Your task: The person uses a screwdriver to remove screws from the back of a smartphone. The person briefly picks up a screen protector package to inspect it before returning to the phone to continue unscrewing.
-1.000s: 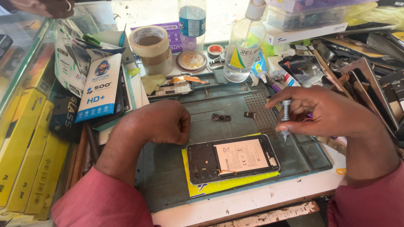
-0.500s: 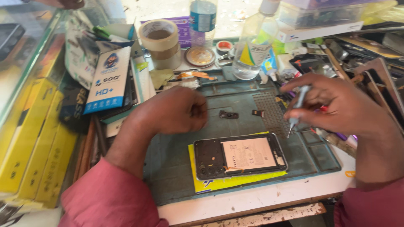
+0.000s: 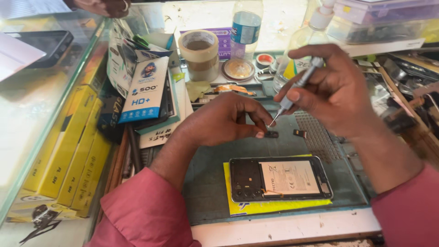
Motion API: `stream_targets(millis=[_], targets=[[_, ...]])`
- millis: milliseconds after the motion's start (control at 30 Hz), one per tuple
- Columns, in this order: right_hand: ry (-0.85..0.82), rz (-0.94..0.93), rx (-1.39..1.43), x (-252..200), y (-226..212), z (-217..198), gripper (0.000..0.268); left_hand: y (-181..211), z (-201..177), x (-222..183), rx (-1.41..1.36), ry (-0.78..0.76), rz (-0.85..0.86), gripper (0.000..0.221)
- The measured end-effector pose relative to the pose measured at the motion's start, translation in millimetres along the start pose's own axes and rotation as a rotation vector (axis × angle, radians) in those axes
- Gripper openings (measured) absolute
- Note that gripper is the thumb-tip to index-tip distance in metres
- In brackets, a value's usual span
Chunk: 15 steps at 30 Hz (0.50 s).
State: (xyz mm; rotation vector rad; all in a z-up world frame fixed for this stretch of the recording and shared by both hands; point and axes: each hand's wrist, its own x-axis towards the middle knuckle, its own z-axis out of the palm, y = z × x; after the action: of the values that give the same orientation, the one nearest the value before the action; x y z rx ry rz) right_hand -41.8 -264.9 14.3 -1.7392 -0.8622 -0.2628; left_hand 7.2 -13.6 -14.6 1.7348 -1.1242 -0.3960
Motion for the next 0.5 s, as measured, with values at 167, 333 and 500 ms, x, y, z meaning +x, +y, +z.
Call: stream_targets(millis=[167, 333, 500], targets=[[0.061, 0.034, -0.011, -17, 15, 5, 0.05, -5, 1, 1, 0.049, -0.005, 0.001, 0.026], [0.08, 0.063, 0.062, -22, 21, 5, 0.05, 0, -1, 0, 0.065, 0.015, -0.042, 0.027], [0.067, 0.033, 0.028, -24, 19, 8, 0.051, 6, 1, 1, 0.06, -0.001, -0.16, 0.029]])
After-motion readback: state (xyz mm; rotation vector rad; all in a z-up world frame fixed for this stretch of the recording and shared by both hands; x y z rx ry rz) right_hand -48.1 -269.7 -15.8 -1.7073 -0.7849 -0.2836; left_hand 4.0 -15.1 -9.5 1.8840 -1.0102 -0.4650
